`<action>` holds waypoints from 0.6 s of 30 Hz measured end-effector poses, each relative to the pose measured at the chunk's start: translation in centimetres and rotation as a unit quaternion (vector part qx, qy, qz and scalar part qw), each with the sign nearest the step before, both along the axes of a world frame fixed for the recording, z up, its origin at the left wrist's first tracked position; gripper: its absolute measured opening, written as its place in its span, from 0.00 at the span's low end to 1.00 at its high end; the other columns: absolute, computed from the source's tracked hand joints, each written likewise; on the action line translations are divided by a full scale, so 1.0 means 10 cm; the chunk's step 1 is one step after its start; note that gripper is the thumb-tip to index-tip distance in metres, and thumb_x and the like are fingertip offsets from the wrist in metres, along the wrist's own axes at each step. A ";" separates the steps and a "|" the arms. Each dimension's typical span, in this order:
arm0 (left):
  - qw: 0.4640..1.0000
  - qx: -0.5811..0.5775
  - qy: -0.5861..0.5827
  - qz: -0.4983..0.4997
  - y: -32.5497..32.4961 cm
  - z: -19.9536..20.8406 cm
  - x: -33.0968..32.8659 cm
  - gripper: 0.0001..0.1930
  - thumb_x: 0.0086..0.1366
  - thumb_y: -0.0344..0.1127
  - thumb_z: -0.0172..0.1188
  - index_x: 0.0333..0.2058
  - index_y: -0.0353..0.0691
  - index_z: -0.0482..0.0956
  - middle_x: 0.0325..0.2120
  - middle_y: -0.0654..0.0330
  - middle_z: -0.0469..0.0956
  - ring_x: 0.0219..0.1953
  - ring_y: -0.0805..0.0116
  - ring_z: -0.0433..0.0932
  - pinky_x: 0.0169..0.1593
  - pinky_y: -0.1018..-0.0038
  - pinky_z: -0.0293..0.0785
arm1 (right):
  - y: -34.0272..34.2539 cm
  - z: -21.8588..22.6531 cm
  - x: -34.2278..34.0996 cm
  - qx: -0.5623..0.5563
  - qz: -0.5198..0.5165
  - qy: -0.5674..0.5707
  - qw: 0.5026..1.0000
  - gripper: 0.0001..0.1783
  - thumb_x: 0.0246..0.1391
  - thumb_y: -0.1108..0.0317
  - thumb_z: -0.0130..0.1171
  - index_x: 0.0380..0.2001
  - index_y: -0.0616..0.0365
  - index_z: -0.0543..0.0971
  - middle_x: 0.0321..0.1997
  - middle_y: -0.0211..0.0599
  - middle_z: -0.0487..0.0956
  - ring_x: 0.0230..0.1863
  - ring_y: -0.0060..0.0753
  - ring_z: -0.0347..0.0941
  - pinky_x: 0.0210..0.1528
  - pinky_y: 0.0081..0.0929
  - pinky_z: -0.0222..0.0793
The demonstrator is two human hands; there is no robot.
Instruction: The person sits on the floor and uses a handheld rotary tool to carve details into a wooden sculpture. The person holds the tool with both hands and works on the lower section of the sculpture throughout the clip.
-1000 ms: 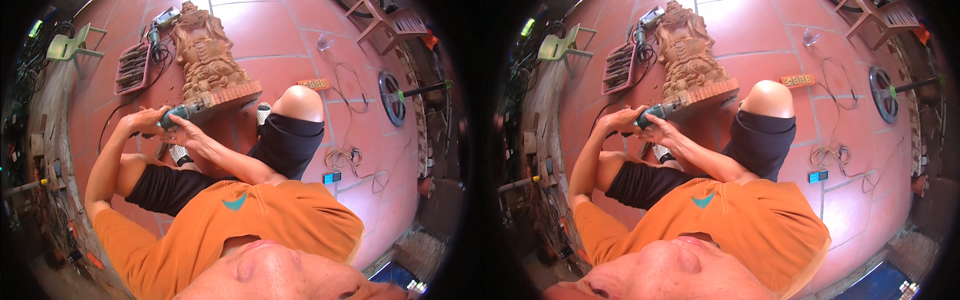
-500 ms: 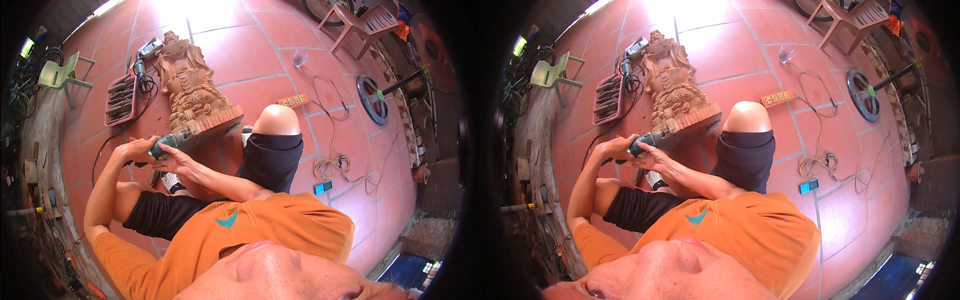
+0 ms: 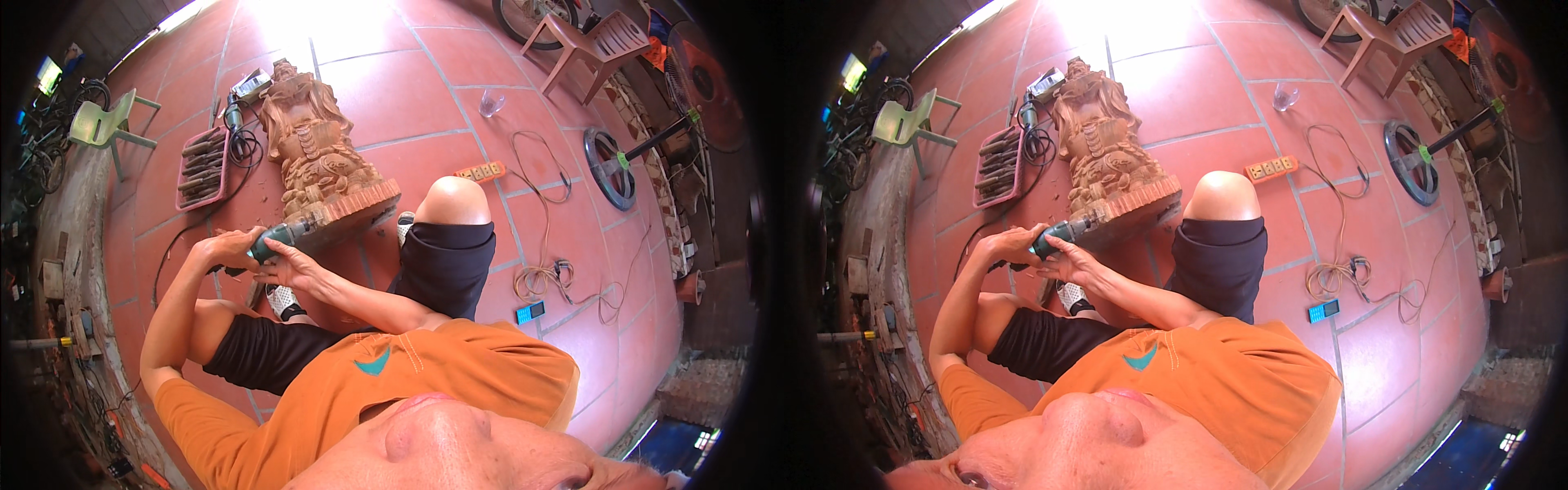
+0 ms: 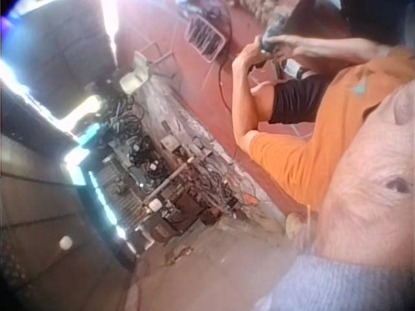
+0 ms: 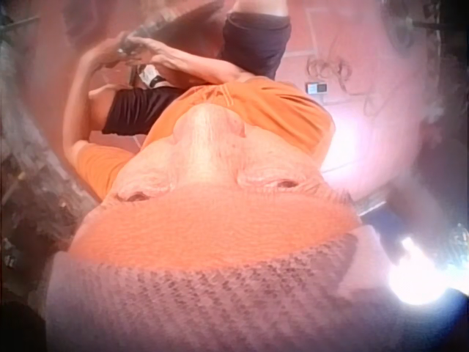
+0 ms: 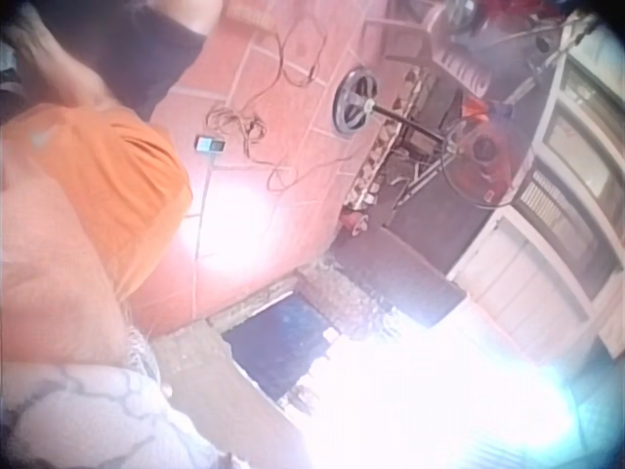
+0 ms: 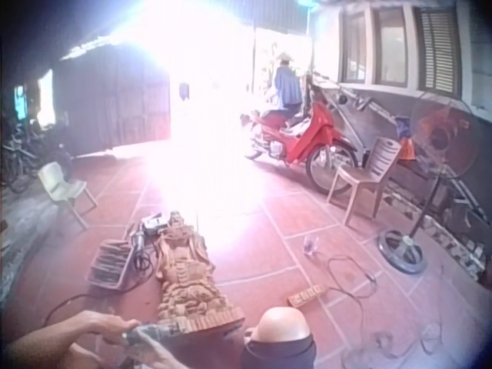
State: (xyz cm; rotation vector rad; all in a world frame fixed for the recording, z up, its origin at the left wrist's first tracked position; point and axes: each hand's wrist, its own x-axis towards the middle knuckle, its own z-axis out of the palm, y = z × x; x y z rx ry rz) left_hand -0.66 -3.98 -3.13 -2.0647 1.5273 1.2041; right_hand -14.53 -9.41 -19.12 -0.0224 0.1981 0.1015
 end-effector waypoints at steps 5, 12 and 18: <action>1.000 -0.023 -0.002 -0.010 0.05 -0.07 0.05 0.44 0.47 0.45 0.66 0.61 0.39 0.55 0.33 0.41 0.81 0.41 0.43 0.81 0.50 0.52 0.70 | 0.01 0.02 0.00 0.000 0.001 0.006 1.000 0.30 0.52 0.59 0.69 0.54 0.50 0.67 0.53 0.38 0.74 0.50 0.46 0.75 0.52 0.59 0.74; 1.000 -0.016 -0.008 -0.006 0.03 -0.02 0.00 0.45 0.47 0.45 0.66 0.61 0.40 0.55 0.34 0.42 0.81 0.41 0.44 0.81 0.50 0.54 0.71 | 0.00 0.00 0.00 -0.002 0.001 0.006 1.000 0.31 0.52 0.58 0.69 0.55 0.49 0.66 0.54 0.38 0.72 0.51 0.46 0.75 0.53 0.59 0.73; 1.000 -0.017 -0.012 -0.012 0.04 -0.03 0.01 0.46 0.46 0.45 0.67 0.62 0.39 0.55 0.35 0.41 0.79 0.41 0.45 0.80 0.45 0.58 0.75 | 0.01 0.00 0.00 -0.008 0.005 0.009 1.000 0.34 0.50 0.58 0.71 0.56 0.48 0.65 0.55 0.41 0.69 0.51 0.46 0.75 0.54 0.60 0.73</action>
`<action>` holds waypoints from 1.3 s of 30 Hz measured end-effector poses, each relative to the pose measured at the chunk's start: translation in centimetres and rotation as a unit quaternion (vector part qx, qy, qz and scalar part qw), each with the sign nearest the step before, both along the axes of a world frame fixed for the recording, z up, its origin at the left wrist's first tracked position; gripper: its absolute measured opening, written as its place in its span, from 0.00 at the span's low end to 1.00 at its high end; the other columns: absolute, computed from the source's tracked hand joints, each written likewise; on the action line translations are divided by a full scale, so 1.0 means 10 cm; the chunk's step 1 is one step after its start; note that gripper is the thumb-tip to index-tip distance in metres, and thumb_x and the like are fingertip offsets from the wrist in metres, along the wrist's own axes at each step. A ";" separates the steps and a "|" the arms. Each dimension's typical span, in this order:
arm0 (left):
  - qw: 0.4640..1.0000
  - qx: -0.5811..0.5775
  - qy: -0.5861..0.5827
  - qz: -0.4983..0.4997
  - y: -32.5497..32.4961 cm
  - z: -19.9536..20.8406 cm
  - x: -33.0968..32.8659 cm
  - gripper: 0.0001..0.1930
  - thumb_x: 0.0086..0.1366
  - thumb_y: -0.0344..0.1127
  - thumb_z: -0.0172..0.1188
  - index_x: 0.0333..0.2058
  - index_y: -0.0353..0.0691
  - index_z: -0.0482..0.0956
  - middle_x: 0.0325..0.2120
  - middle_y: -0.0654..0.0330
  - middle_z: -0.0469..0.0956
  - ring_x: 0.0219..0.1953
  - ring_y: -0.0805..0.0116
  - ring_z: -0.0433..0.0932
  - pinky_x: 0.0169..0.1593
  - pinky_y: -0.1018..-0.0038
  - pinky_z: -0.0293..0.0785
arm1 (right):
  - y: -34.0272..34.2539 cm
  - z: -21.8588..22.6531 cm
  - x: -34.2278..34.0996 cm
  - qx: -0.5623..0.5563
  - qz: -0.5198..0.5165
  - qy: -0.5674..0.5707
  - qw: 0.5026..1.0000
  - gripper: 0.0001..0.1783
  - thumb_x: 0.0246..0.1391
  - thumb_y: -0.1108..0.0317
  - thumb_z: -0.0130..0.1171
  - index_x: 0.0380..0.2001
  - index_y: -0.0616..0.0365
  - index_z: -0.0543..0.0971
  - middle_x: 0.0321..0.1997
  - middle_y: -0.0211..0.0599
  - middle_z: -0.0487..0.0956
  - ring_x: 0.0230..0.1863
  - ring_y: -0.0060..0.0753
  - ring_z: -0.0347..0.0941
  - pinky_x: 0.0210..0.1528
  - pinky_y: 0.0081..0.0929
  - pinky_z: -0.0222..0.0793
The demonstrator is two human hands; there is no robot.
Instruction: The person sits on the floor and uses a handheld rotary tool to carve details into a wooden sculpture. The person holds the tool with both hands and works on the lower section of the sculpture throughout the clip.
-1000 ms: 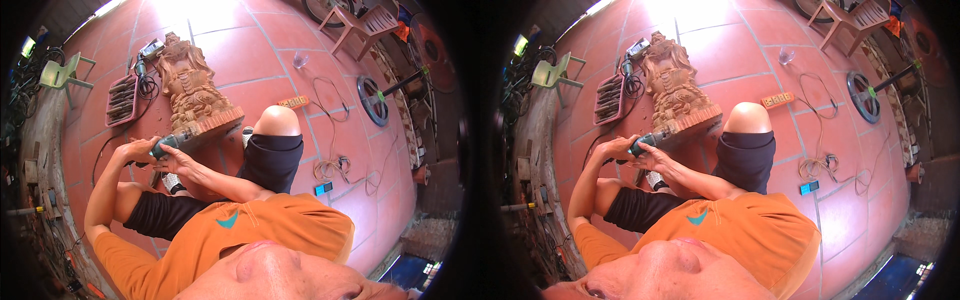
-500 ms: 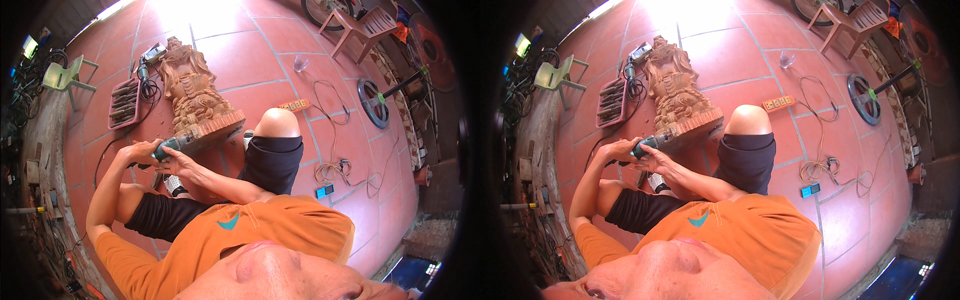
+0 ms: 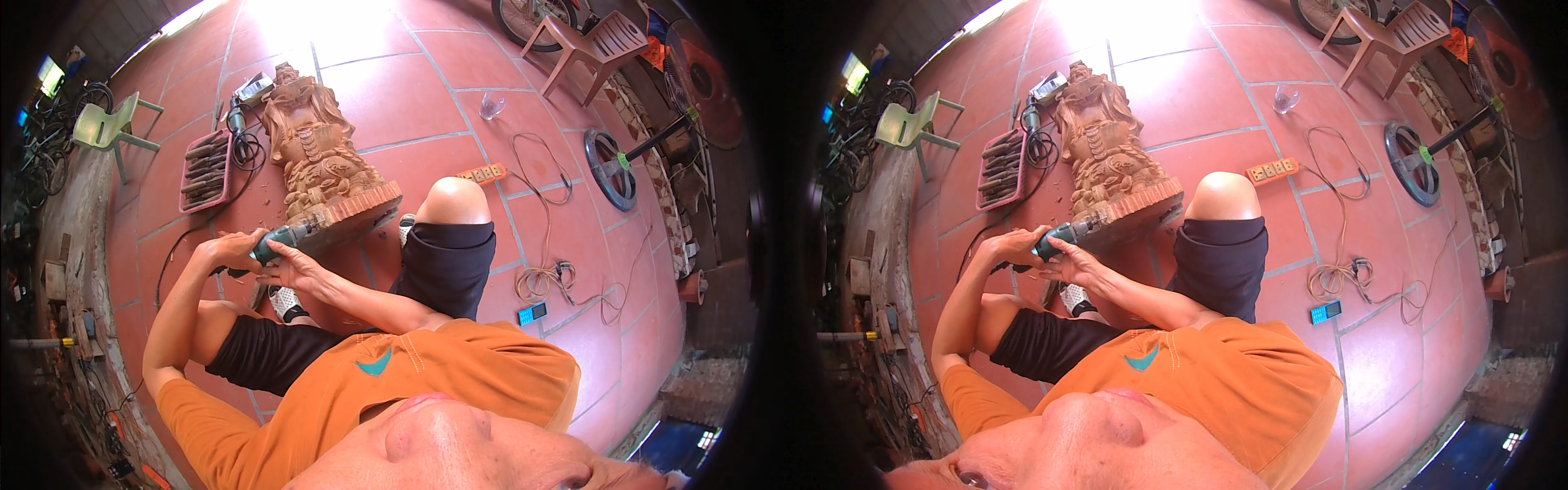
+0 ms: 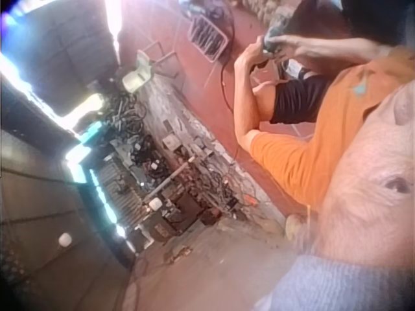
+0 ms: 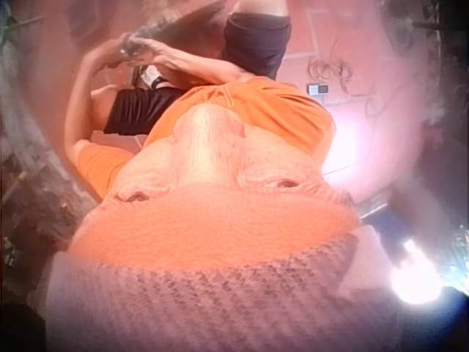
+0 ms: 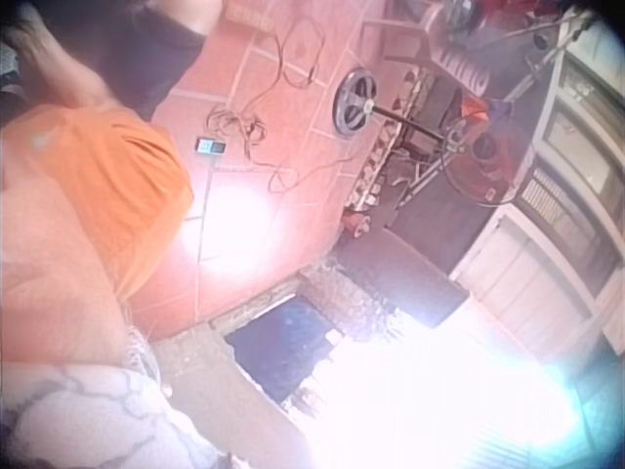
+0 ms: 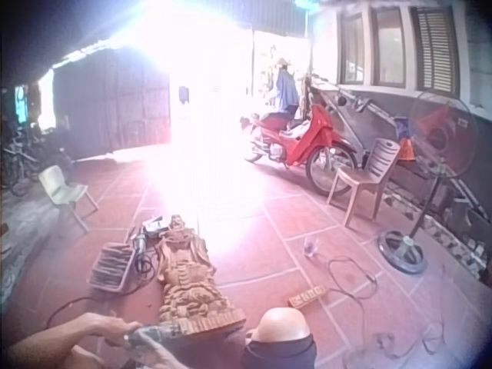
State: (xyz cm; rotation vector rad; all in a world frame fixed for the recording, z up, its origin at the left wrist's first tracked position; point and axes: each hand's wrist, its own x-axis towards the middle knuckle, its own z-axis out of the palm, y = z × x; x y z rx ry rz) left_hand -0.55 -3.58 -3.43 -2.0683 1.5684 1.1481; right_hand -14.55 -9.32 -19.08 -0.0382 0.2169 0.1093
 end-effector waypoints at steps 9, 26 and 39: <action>1.000 0.005 0.014 0.006 0.01 0.02 -0.01 0.46 0.48 0.46 0.68 0.62 0.38 0.54 0.35 0.40 0.79 0.42 0.43 0.79 0.47 0.58 0.74 | 0.01 0.07 -0.04 -0.002 -0.014 0.008 1.000 0.23 0.55 0.61 0.67 0.51 0.52 0.71 0.46 0.39 0.79 0.47 0.49 0.78 0.52 0.59 0.73; 1.000 0.017 0.007 0.020 0.00 0.02 -0.03 0.47 0.48 0.47 0.68 0.63 0.41 0.53 0.36 0.40 0.79 0.44 0.40 0.78 0.52 0.56 0.70 | 0.01 0.02 -0.02 -0.008 -0.006 -0.007 1.000 0.29 0.52 0.59 0.69 0.54 0.48 0.68 0.52 0.35 0.74 0.50 0.44 0.76 0.50 0.58 0.75; 1.000 0.010 0.008 0.010 0.03 -0.03 0.00 0.45 0.47 0.47 0.67 0.62 0.39 0.55 0.34 0.42 0.79 0.41 0.44 0.79 0.51 0.58 0.70 | 0.02 0.01 -0.01 -0.002 0.000 0.004 1.000 0.30 0.52 0.59 0.69 0.55 0.48 0.67 0.56 0.37 0.72 0.53 0.50 0.74 0.53 0.60 0.73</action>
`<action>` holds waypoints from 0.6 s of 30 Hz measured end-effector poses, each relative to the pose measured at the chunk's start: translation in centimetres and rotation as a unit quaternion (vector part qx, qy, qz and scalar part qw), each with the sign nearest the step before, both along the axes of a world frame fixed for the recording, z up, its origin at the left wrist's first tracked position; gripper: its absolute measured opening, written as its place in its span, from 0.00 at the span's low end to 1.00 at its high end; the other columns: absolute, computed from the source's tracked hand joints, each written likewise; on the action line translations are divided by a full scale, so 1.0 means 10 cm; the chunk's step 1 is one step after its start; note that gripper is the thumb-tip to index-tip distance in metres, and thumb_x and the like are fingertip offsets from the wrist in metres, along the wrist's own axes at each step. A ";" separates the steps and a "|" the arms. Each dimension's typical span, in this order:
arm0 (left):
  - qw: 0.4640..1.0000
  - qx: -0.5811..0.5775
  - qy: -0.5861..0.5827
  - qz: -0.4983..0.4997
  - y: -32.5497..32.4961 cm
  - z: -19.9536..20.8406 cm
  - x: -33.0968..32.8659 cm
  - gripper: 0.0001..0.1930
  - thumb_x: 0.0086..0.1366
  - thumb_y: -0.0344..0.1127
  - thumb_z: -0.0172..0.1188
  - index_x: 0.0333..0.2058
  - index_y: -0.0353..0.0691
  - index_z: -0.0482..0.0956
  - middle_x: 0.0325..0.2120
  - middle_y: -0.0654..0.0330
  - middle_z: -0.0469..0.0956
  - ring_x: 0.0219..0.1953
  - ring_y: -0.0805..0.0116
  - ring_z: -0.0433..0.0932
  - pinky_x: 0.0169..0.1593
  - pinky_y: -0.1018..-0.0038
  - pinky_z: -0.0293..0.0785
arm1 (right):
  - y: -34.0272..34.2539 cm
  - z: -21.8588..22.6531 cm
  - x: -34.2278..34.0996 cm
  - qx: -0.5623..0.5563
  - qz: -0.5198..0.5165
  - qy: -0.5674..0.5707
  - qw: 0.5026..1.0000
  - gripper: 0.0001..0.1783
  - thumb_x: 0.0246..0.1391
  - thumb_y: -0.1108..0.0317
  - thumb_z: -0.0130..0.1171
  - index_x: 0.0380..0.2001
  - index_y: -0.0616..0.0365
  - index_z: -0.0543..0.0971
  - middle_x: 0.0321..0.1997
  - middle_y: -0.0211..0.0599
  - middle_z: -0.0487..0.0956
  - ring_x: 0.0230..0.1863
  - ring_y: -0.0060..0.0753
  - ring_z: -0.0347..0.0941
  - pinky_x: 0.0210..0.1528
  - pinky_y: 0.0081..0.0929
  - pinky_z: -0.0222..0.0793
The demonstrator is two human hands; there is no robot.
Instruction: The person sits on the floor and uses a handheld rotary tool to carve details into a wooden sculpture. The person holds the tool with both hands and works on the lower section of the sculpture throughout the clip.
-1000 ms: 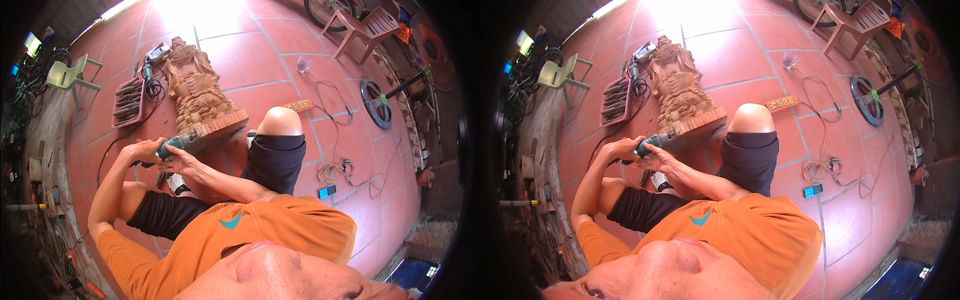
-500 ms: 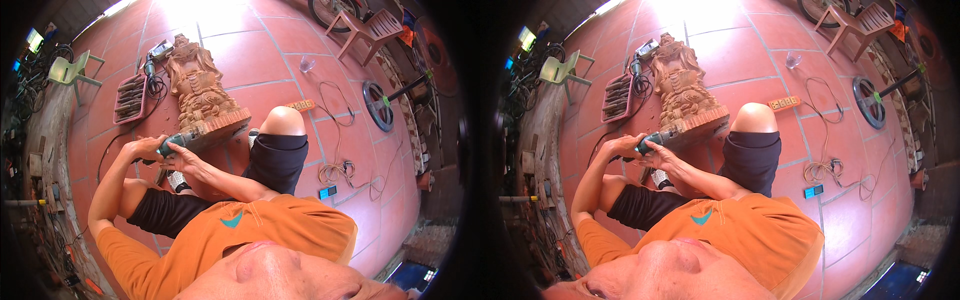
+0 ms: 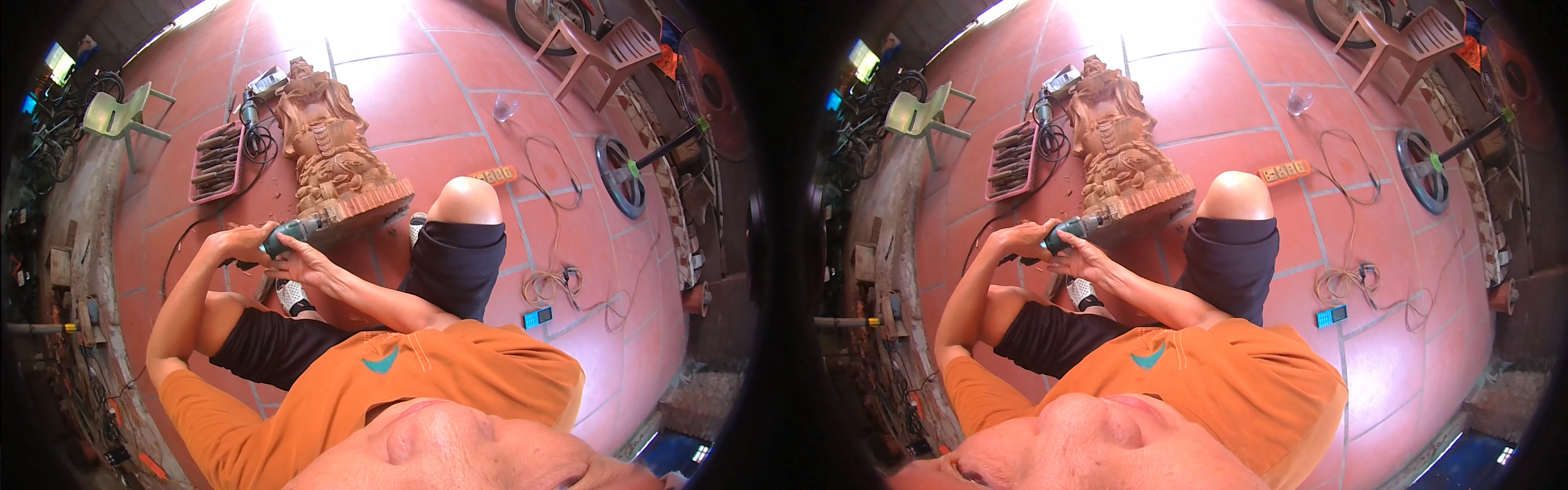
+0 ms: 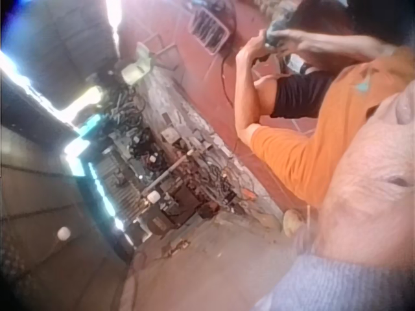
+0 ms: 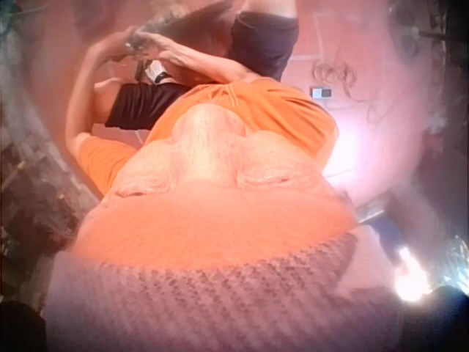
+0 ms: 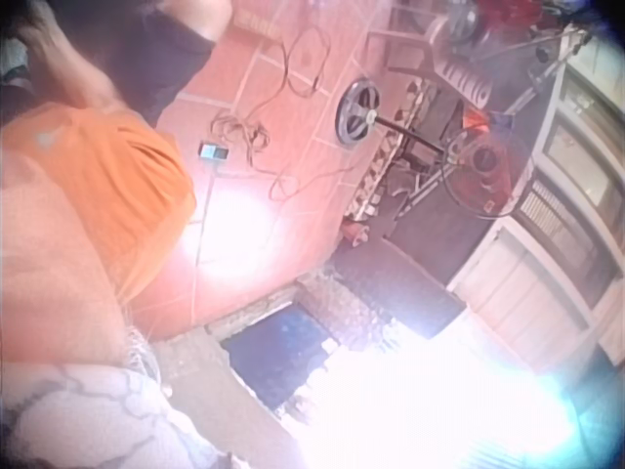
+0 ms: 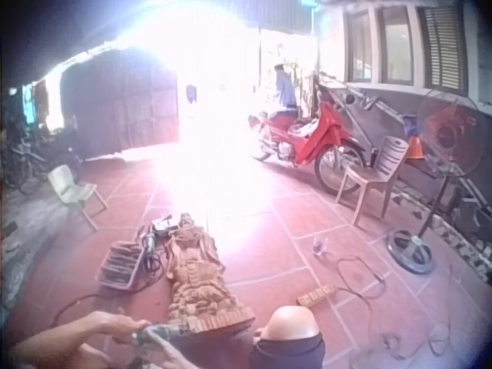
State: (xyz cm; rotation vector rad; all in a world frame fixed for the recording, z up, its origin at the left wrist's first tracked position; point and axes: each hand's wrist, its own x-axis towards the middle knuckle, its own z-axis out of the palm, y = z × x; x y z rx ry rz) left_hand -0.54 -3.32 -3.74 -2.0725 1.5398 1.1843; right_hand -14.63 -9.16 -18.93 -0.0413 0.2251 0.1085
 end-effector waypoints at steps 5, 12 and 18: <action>1.000 -0.005 0.000 0.000 0.00 0.03 -0.02 0.45 0.47 0.47 0.67 0.62 0.40 0.55 0.33 0.43 0.79 0.41 0.44 0.79 0.49 0.58 0.71 | -0.01 0.04 -0.04 -0.007 0.000 -0.012 1.000 0.31 0.51 0.58 0.70 0.55 0.49 0.67 0.56 0.37 0.72 0.53 0.52 0.74 0.53 0.59 0.73; 0.999 -0.031 0.006 -0.007 0.04 0.04 -0.01 0.43 0.48 0.46 0.67 0.60 0.40 0.56 0.30 0.44 0.79 0.37 0.46 0.81 0.41 0.59 0.75 | -0.01 0.10 -0.04 -0.005 0.002 -0.008 1.000 0.30 0.52 0.58 0.69 0.54 0.50 0.68 0.55 0.36 0.73 0.51 0.50 0.76 0.52 0.57 0.74; 1.000 -0.012 0.012 0.011 0.02 0.11 -0.05 0.41 0.48 0.46 0.67 0.59 0.40 0.57 0.29 0.45 0.80 0.36 0.48 0.81 0.42 0.59 0.74 | 0.00 0.12 -0.05 0.000 -0.007 -0.013 1.000 0.21 0.55 0.59 0.66 0.49 0.53 0.73 0.44 0.40 0.80 0.47 0.49 0.78 0.54 0.58 0.72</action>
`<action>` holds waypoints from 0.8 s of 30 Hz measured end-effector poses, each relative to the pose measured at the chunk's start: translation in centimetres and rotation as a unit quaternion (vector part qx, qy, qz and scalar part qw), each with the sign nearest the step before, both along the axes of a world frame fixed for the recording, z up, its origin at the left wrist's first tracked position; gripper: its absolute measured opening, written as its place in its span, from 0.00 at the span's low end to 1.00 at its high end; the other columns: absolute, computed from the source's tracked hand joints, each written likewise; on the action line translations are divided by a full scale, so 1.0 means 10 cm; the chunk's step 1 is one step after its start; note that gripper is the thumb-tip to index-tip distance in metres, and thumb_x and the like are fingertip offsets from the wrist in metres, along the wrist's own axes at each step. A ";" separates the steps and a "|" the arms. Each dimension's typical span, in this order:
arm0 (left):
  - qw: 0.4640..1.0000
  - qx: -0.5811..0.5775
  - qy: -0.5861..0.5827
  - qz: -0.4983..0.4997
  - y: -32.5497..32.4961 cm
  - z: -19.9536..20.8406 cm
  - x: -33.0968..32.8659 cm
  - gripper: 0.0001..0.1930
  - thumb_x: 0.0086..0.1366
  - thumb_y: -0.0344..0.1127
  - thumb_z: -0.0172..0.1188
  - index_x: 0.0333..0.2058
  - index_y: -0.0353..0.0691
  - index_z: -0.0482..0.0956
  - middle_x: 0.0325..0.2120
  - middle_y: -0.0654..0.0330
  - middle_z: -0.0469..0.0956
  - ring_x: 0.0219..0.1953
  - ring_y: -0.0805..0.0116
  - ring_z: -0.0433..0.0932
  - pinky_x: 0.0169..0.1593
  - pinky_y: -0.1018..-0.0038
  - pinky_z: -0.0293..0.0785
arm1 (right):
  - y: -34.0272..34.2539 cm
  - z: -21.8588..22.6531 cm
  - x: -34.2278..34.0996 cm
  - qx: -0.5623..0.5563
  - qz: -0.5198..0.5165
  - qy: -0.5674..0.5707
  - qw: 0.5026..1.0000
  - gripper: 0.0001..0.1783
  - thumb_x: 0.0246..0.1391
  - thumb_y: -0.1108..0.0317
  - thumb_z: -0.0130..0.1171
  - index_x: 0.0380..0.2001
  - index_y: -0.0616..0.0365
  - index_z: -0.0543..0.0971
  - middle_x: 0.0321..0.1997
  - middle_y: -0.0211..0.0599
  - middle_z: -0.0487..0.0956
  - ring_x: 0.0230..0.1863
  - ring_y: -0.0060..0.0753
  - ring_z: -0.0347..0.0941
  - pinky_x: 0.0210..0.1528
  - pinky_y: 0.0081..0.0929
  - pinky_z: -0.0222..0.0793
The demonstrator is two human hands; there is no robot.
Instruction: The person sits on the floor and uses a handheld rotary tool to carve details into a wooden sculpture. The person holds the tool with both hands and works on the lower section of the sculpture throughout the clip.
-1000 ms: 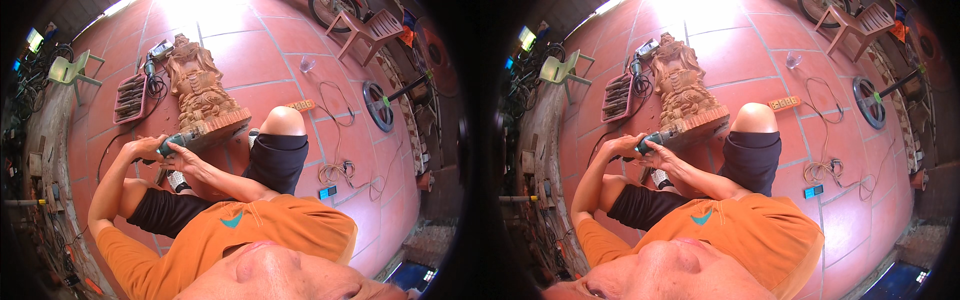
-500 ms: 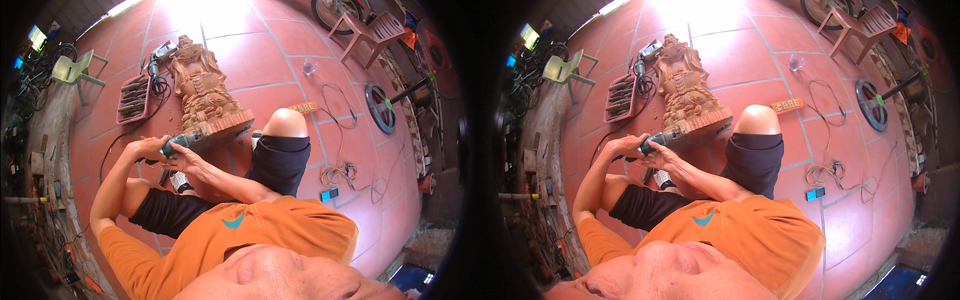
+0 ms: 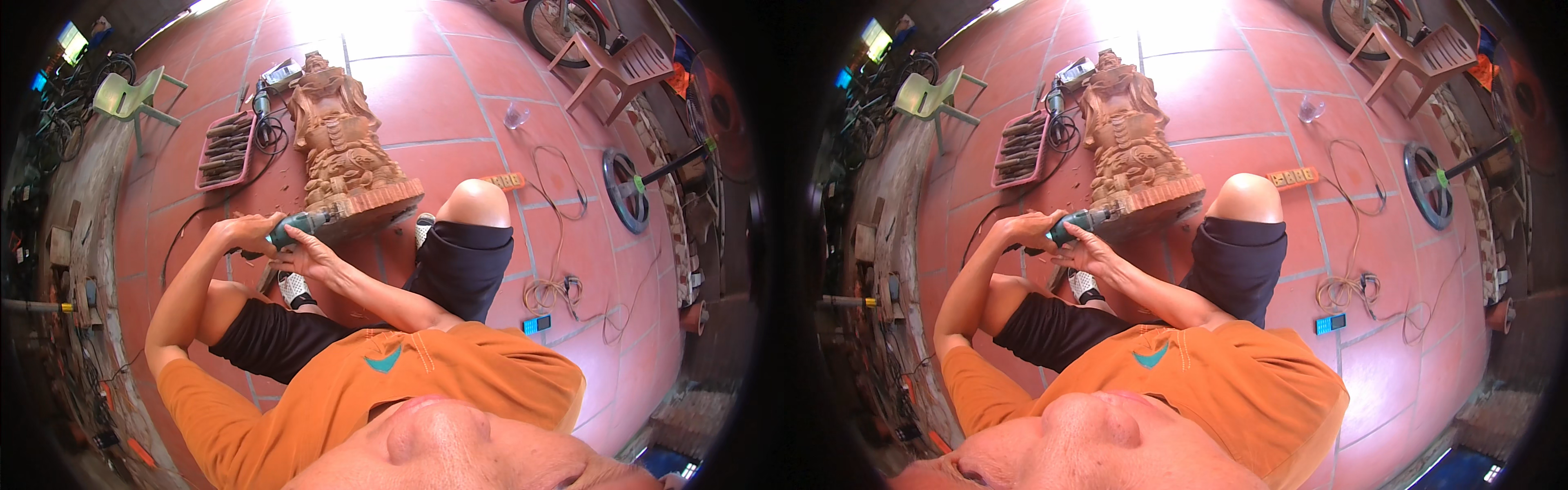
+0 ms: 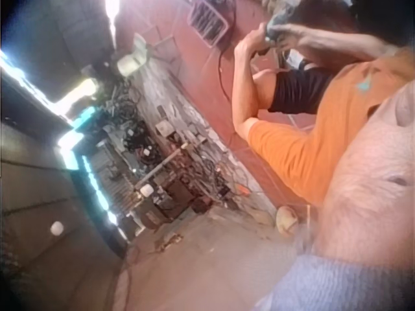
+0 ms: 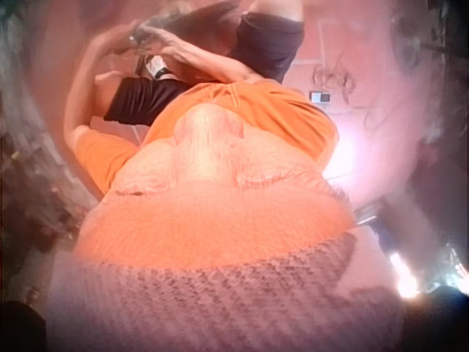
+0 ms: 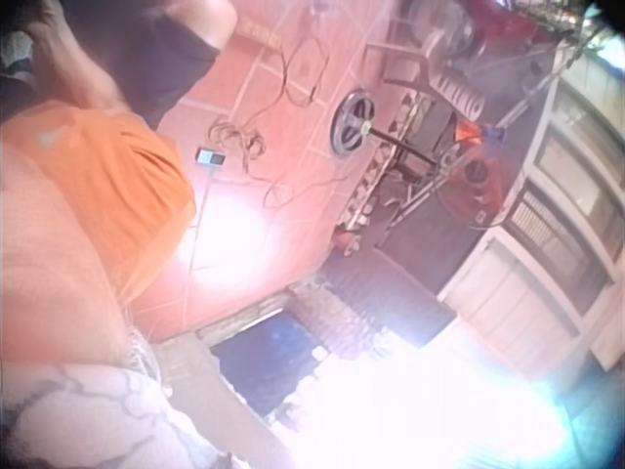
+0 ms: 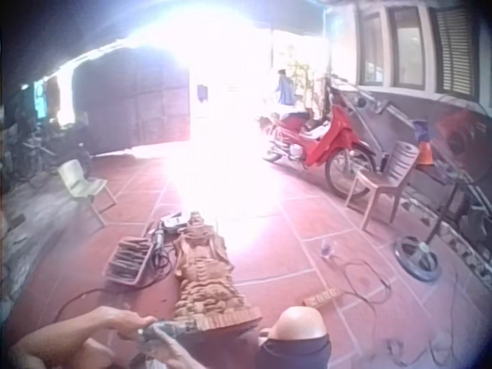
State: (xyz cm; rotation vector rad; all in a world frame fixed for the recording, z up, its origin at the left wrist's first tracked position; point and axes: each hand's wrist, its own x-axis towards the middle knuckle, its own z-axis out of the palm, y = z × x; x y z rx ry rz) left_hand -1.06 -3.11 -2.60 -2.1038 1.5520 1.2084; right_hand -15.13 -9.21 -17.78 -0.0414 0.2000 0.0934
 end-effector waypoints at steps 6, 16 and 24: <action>0.998 -0.047 -0.023 -0.036 0.06 -0.15 0.09 0.42 0.48 0.46 0.67 0.59 0.40 0.57 0.26 0.48 0.80 0.32 0.49 0.82 0.43 0.60 0.73 | -0.01 -0.03 0.03 -0.008 0.019 -0.011 1.000 0.27 0.52 0.57 0.69 0.52 0.49 0.70 0.50 0.33 0.76 0.48 0.44 0.77 0.53 0.57 0.73; 1.000 -0.020 0.004 -0.012 0.04 -0.13 0.09 0.43 0.48 0.45 0.67 0.60 0.38 0.56 0.25 0.49 0.79 0.29 0.51 0.81 0.39 0.63 0.74 | 0.01 -0.05 0.03 0.008 0.012 -0.003 1.000 0.24 0.54 0.58 0.67 0.51 0.51 0.71 0.47 0.35 0.78 0.47 0.46 0.78 0.53 0.57 0.74; 1.000 0.020 -0.009 0.005 -0.02 0.00 0.01 0.42 0.48 0.46 0.67 0.60 0.41 0.58 0.37 0.44 0.80 0.37 0.50 0.82 0.37 0.59 0.78 | -0.01 -0.06 0.02 0.011 0.019 -0.009 1.000 0.27 0.54 0.58 0.68 0.53 0.50 0.69 0.51 0.34 0.76 0.48 0.45 0.77 0.53 0.57 0.74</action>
